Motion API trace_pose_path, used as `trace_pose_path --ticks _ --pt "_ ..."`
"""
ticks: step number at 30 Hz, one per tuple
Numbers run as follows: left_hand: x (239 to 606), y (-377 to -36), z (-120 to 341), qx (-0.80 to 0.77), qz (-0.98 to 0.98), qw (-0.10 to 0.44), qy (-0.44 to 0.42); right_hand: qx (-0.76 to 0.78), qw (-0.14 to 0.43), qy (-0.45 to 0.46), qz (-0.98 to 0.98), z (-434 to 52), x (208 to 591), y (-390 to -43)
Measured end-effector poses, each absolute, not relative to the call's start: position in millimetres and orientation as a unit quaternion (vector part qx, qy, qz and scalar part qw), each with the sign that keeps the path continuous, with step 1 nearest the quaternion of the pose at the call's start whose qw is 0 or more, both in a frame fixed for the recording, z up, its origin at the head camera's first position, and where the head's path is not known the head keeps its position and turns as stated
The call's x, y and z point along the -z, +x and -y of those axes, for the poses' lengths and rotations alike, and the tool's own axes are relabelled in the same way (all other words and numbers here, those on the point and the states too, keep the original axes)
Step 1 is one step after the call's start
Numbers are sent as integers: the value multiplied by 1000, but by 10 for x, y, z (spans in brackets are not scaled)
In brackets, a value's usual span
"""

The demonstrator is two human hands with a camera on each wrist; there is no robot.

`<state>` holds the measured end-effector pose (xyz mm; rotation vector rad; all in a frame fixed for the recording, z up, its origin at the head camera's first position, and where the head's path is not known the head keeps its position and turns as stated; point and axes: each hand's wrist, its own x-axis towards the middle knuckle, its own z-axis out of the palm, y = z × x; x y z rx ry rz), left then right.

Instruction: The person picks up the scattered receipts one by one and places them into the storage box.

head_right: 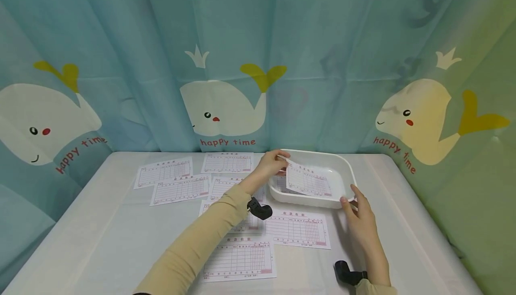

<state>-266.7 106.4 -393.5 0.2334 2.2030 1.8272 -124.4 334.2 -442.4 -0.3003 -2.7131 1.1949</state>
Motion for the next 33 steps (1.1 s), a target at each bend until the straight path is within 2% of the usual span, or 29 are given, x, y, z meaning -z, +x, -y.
trace_pose_path --ticks 33 --pt "3853 -2509 -794 -632 -758 102 123 -393 73 -105 911 -3337 4425 -1251"
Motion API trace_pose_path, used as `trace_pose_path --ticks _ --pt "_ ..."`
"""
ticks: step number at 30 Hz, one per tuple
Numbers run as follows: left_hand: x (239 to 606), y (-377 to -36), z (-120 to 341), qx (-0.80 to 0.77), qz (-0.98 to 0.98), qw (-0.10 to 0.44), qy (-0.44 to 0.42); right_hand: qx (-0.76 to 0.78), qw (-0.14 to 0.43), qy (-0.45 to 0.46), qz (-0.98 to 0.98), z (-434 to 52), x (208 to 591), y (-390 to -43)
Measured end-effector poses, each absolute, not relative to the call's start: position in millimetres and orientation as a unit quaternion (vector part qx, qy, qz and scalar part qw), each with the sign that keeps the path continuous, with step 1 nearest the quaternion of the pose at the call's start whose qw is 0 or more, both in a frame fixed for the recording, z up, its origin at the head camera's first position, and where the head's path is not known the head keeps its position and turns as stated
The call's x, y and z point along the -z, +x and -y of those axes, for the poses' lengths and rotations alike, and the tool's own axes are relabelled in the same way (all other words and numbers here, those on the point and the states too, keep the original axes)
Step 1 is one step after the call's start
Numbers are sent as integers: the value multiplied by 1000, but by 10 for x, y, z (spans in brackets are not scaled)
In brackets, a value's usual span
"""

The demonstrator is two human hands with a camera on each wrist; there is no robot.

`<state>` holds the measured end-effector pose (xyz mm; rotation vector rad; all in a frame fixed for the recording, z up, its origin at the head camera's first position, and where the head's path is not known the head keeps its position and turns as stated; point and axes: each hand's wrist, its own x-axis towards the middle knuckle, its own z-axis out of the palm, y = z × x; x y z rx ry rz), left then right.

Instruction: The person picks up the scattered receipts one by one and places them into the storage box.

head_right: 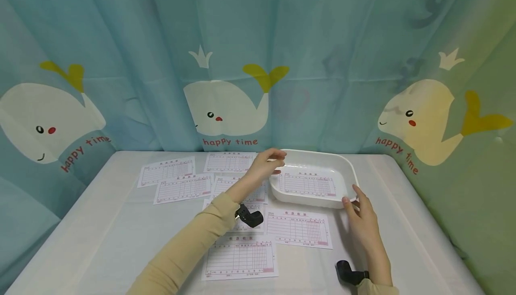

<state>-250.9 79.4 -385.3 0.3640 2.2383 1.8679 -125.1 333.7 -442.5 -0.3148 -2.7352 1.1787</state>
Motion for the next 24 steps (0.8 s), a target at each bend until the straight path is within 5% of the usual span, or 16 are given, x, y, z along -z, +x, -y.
trace_pose_path --ticks 24 --pt "4082 -2319 -220 -654 -748 76 87 -390 73 -104 912 -3329 4419 -1250"
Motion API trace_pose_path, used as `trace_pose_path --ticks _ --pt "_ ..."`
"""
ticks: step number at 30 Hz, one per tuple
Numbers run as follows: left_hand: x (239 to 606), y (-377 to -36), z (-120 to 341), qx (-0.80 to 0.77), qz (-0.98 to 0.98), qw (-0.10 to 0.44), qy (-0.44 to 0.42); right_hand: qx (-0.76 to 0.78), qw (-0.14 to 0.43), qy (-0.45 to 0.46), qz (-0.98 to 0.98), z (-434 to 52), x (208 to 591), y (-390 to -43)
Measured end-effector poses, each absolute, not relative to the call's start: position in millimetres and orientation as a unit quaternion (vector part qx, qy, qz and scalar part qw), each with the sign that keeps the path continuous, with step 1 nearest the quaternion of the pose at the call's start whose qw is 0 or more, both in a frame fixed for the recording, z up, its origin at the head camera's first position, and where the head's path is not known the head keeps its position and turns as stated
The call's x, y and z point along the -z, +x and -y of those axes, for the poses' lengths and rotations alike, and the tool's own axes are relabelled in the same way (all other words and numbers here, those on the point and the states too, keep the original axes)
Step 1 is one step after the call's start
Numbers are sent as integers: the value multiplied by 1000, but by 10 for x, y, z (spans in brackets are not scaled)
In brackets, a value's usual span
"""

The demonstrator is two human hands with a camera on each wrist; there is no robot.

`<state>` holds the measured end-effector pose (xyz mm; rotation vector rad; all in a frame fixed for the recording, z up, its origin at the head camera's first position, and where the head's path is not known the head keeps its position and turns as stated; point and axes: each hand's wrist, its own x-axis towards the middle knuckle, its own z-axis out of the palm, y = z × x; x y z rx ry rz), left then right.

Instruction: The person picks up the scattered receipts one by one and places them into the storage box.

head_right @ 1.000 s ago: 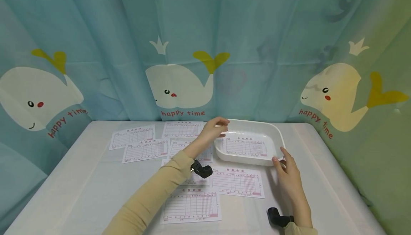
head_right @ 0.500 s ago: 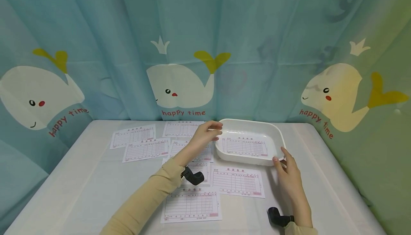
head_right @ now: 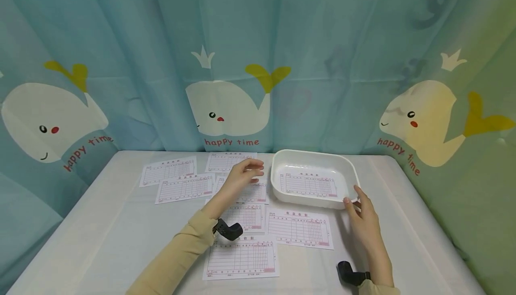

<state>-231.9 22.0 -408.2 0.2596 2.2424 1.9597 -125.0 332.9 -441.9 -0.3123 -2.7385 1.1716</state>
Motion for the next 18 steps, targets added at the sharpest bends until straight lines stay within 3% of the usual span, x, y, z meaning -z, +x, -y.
trace_pose_path --ticks 18 --pt "4197 -2235 151 -645 -758 44 81 -389 70 -108 912 -3314 4404 -1242"
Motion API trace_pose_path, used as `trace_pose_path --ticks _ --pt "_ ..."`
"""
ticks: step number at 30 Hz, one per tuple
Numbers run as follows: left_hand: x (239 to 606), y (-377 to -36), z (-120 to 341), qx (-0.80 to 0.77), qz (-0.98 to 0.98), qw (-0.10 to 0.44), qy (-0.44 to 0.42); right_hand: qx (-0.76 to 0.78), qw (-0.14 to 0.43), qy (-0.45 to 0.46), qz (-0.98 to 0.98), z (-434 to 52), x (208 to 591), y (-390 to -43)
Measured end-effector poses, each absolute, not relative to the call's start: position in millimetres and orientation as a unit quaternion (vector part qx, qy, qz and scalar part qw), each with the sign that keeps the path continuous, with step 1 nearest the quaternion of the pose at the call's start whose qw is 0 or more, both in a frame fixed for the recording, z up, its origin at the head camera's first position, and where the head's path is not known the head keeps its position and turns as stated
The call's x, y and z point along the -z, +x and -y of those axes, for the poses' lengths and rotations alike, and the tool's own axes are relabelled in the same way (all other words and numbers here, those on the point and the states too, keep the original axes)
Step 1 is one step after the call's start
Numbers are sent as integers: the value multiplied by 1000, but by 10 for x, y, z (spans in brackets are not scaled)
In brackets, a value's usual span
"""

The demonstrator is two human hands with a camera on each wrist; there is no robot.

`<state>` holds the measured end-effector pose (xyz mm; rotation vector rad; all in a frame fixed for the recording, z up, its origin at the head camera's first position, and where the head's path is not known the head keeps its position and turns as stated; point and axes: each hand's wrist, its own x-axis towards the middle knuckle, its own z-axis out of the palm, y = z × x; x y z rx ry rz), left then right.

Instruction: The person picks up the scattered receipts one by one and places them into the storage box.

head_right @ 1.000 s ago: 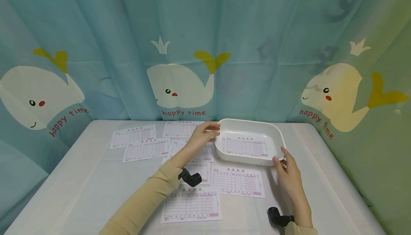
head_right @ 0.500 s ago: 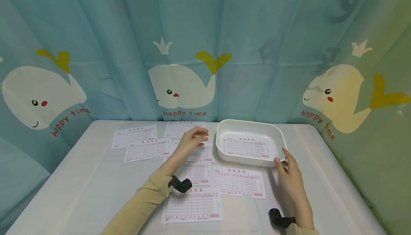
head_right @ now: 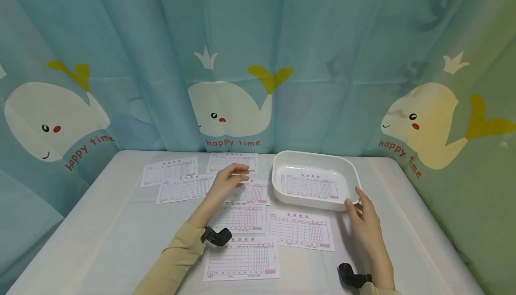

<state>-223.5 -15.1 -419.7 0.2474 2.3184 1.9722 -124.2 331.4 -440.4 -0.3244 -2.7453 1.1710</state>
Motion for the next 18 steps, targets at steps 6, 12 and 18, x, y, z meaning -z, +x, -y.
trace_pose_path --ticks 6,12,18 --pt "4224 -2247 313 -660 -749 33 54 -386 68 -110 913 -3320 4406 -1249" --pt "4273 -2281 487 -672 -740 23 24 -391 75 -103 911 -3311 4411 -1243" --pt "4253 -2340 651 -677 -736 3 0 -387 71 -111 913 -3316 4414 -1237"
